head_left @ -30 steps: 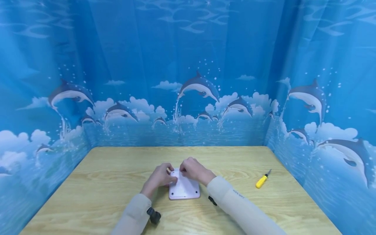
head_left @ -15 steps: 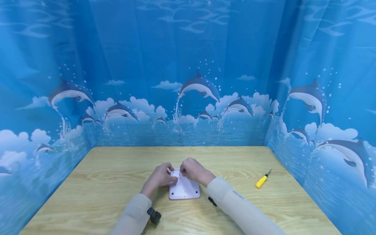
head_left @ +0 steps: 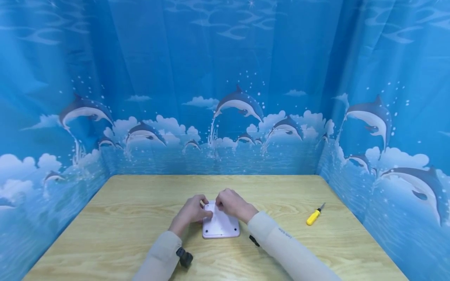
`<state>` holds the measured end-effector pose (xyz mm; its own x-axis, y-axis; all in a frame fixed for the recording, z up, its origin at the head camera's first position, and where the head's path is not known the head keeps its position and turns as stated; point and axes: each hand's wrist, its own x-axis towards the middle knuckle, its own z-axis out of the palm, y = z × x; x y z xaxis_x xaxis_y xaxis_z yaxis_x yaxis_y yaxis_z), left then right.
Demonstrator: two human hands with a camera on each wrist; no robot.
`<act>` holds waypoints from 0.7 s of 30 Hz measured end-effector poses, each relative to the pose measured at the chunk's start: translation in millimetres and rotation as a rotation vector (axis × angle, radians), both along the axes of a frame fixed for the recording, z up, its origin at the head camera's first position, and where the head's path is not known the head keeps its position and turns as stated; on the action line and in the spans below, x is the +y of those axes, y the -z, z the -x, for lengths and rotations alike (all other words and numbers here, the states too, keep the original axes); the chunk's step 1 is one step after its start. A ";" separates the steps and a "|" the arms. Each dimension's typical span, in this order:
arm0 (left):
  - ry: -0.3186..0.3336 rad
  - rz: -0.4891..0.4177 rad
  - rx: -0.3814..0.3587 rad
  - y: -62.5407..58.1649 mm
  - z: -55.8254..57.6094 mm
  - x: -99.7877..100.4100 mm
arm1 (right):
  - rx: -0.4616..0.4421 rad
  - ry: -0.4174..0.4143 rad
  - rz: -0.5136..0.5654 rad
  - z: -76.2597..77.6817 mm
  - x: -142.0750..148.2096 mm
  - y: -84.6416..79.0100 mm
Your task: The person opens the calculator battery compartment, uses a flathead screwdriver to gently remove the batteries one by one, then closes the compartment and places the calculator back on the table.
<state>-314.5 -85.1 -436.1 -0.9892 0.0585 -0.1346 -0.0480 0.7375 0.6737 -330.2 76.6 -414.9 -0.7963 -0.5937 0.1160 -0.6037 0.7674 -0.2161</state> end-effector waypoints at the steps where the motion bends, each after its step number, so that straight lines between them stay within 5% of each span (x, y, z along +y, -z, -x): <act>1: 0.001 0.000 0.002 -0.3 0.1 -0.2 | 0.002 -0.002 -0.001 -0.2 0.0 -0.4; 21: 0.004 -0.023 0.003 -1.7 -2.8 -0.8 | 0.025 -0.035 -0.021 1.5 -0.6 -1.6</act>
